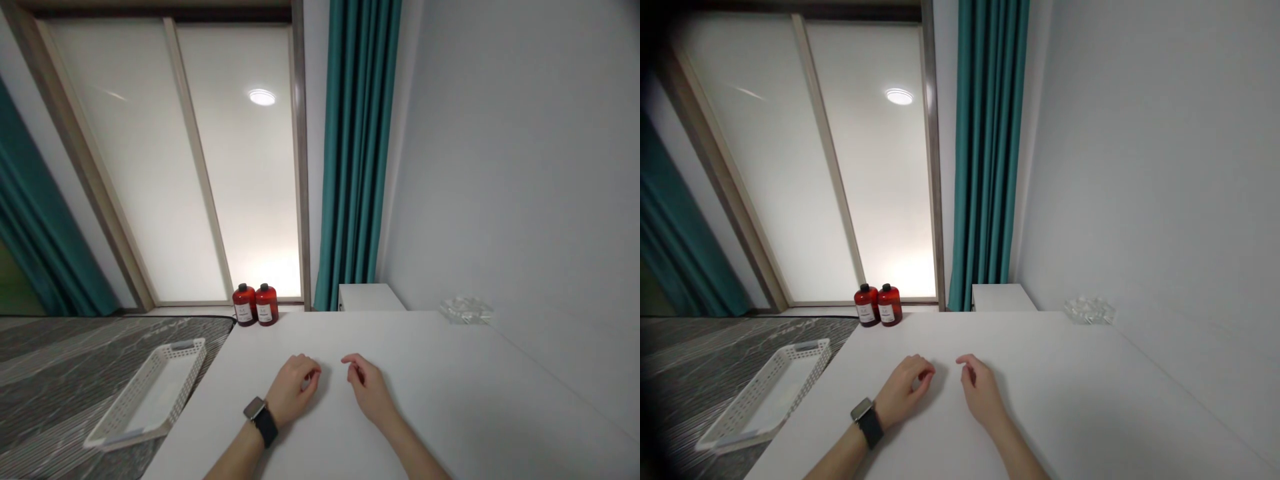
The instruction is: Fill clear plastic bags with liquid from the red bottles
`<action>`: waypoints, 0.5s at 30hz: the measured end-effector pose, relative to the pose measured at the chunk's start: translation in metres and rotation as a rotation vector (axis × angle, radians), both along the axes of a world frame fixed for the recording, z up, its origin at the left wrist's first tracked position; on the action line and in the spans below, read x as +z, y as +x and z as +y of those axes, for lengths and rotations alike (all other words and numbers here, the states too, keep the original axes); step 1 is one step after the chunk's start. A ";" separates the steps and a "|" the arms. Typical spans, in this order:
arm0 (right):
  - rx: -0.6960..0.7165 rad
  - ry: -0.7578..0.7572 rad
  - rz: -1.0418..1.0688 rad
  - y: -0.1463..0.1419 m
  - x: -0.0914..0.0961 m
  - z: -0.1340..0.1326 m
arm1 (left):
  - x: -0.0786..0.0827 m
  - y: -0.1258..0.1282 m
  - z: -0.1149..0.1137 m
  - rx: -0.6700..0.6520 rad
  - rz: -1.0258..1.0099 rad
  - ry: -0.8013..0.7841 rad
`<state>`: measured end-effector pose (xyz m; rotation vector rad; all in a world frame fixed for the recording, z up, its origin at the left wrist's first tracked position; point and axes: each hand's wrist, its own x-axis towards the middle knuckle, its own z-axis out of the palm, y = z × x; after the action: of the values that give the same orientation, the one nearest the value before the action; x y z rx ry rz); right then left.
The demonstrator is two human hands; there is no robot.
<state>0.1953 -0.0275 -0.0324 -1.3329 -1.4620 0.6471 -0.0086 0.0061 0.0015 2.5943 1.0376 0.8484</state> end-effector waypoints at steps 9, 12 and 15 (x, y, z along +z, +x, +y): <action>0.004 0.006 0.000 0.001 0.002 -0.001 | -0.002 -0.001 0.002 0.000 -0.003 0.019; 0.005 0.002 0.003 0.000 0.002 -0.001 | -0.002 -0.001 0.002 -0.005 0.003 0.018; 0.004 -0.001 0.003 -0.001 0.002 -0.002 | -0.002 -0.001 0.001 -0.005 0.006 0.020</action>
<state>0.1947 -0.0291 -0.0304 -1.3296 -1.4631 0.6524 -0.0091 0.0072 -0.0008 2.6163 1.0294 0.8543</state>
